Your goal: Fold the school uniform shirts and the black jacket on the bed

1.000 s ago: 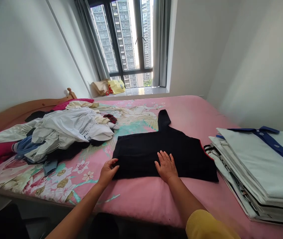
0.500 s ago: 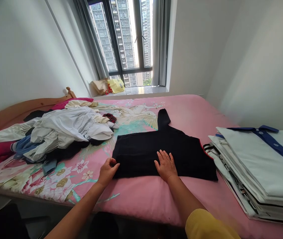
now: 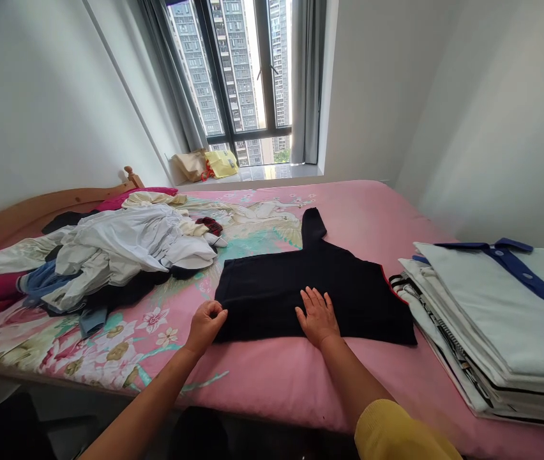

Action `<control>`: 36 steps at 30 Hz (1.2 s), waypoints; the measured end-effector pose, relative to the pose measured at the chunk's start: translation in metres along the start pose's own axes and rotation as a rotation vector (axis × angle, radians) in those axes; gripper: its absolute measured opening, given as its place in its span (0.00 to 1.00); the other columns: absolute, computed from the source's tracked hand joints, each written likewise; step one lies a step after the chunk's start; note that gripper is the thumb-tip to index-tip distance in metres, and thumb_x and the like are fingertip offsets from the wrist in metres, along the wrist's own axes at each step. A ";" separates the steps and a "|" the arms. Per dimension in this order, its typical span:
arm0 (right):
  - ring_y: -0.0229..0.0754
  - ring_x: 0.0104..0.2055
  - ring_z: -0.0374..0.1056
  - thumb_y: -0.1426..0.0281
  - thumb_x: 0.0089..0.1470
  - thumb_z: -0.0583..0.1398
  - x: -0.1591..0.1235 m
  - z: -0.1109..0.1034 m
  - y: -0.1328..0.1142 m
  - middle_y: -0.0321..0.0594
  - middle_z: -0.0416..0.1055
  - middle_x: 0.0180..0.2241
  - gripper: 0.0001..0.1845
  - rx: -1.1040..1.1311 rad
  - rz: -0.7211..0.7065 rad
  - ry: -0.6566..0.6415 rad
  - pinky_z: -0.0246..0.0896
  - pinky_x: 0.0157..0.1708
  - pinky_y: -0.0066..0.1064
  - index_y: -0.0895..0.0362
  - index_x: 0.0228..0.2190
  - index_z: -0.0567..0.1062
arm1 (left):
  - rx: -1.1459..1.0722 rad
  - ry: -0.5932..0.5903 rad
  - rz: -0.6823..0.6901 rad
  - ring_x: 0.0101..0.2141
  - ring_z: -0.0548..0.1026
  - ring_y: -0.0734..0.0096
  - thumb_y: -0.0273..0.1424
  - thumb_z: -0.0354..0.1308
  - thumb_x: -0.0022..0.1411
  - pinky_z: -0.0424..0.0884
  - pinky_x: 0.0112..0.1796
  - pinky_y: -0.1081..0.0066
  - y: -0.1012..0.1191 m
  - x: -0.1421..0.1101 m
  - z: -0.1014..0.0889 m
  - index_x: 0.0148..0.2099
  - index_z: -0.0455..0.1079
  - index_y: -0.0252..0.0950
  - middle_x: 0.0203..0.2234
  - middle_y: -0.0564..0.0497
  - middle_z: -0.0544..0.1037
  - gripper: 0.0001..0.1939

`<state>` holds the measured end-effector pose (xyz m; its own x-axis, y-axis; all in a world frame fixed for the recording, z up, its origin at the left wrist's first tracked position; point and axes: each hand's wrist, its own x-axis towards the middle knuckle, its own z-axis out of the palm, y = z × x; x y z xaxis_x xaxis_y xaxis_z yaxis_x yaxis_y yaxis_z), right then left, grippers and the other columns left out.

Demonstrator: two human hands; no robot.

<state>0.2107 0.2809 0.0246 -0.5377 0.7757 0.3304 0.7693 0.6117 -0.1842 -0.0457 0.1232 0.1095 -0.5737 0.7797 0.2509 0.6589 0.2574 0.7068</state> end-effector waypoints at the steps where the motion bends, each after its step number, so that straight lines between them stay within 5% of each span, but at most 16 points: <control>1: 0.46 0.63 0.44 0.58 0.60 0.44 0.000 0.000 0.000 0.42 0.53 0.61 0.28 0.000 0.001 -0.004 0.28 0.62 0.46 0.57 0.58 0.59 | -0.003 -0.011 -0.007 0.29 0.66 0.72 0.37 0.52 0.52 0.61 0.34 0.73 -0.001 0.001 0.000 0.22 0.59 0.38 0.23 0.55 0.67 0.11; 9: 0.45 0.63 0.43 0.58 0.60 0.44 0.000 -0.002 0.000 0.42 0.53 0.61 0.28 0.006 0.009 -0.016 0.27 0.62 0.46 0.58 0.58 0.58 | -0.052 -0.187 -0.104 0.17 0.54 0.78 0.48 0.57 0.48 0.49 0.22 0.73 -0.003 0.010 0.002 0.13 0.52 0.37 0.10 0.59 0.52 0.25; 17: 0.45 0.64 0.42 0.57 0.60 0.44 0.001 -0.002 0.000 0.42 0.52 0.61 0.29 0.020 0.013 -0.035 0.26 0.62 0.46 0.57 0.58 0.58 | -0.296 -0.322 -0.187 0.25 0.72 0.68 0.44 0.52 0.51 0.66 0.27 0.71 -0.010 0.020 0.003 0.34 0.73 0.36 0.24 0.52 0.76 0.18; 23: 0.45 0.64 0.41 0.57 0.60 0.43 0.001 -0.002 0.001 0.41 0.50 0.62 0.29 0.022 0.007 -0.059 0.25 0.62 0.47 0.56 0.59 0.56 | -0.219 -0.269 -0.273 0.26 0.72 0.66 0.41 0.56 0.47 0.65 0.27 0.71 -0.021 0.023 0.007 0.31 0.74 0.37 0.19 0.54 0.73 0.14; 29: 0.45 0.64 0.41 0.57 0.60 0.43 0.001 -0.002 0.002 0.41 0.49 0.62 0.30 0.025 0.017 -0.079 0.24 0.62 0.47 0.56 0.59 0.56 | -0.041 -0.217 -0.344 0.18 0.63 0.72 0.47 0.55 0.47 0.53 0.21 0.72 -0.019 0.040 0.015 0.15 0.59 0.38 0.10 0.57 0.58 0.21; 36: 0.45 0.64 0.41 0.55 0.60 0.44 0.006 -0.009 0.001 0.41 0.50 0.62 0.30 0.064 0.019 -0.112 0.26 0.62 0.47 0.55 0.59 0.56 | -0.001 -0.161 -0.243 0.17 0.57 0.76 0.47 0.51 0.50 0.48 0.20 0.73 -0.003 0.041 0.009 0.16 0.55 0.38 0.12 0.58 0.56 0.20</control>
<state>0.2113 0.2851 0.0351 -0.5612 0.7976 0.2212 0.7582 0.6025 -0.2492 -0.0668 0.1596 0.1118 -0.6297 0.7761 -0.0339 0.5111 0.4467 0.7343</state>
